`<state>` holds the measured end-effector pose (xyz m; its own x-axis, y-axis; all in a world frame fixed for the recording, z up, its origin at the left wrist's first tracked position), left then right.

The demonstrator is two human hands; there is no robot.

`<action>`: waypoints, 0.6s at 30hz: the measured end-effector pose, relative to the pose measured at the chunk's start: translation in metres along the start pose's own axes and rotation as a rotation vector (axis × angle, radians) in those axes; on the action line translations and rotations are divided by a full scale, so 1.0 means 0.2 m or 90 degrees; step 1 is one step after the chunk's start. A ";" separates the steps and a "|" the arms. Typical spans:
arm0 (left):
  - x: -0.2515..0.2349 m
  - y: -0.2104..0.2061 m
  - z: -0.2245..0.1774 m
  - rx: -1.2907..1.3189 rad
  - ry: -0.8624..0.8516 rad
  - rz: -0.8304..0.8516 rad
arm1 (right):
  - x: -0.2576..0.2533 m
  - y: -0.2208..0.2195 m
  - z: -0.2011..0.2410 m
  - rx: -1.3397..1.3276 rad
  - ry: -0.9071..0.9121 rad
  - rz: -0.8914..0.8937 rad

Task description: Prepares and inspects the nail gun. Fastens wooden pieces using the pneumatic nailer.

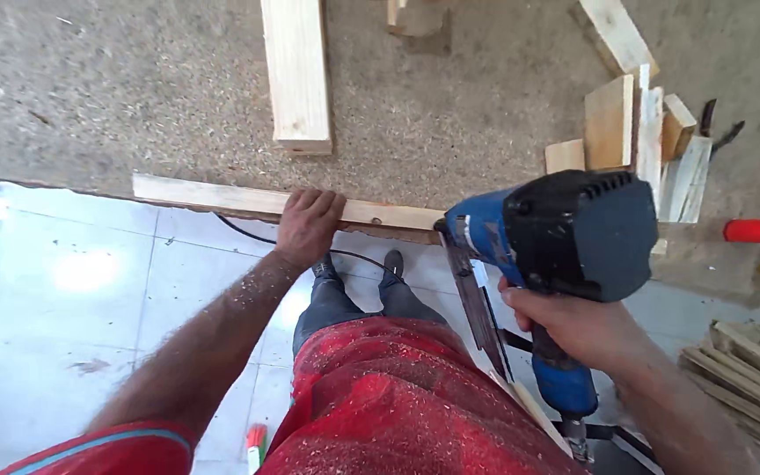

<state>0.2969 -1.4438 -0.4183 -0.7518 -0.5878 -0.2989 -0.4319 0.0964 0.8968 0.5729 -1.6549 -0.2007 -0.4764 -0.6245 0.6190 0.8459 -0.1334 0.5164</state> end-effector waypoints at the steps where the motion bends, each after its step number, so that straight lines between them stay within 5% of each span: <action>1: 0.00 0.01 0.00 0.007 0.000 0.003 | 0.03 -0.04 0.03 -0.008 -0.001 -0.012; 7: 0.07 0.18 0.22 0.026 0.022 0.128 | 0.15 -0.32 0.25 -0.046 0.044 0.012; 12: 0.30 0.49 0.70 -0.074 0.061 0.113 | 0.10 -0.57 0.43 -0.031 0.063 0.043; 18: 0.35 0.42 0.77 -0.090 0.005 0.033 | 0.07 -0.69 0.50 0.026 0.048 0.032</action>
<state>0.1312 -1.3531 -0.4140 -0.7676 -0.5909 -0.2485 -0.3174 0.0136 0.9482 0.4265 -1.5693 -0.2041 -0.4132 -0.6859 0.5990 0.8571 -0.0707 0.5103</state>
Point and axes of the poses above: each hand's wrist, its own x-axis away from the middle knuckle, its own y-axis out of the back of the hand, z = x × y, the point moved 2 cm from there along -x, towards the middle knuckle, and after that the axes turned 6 degrees about -z, right-handed, at the moved point
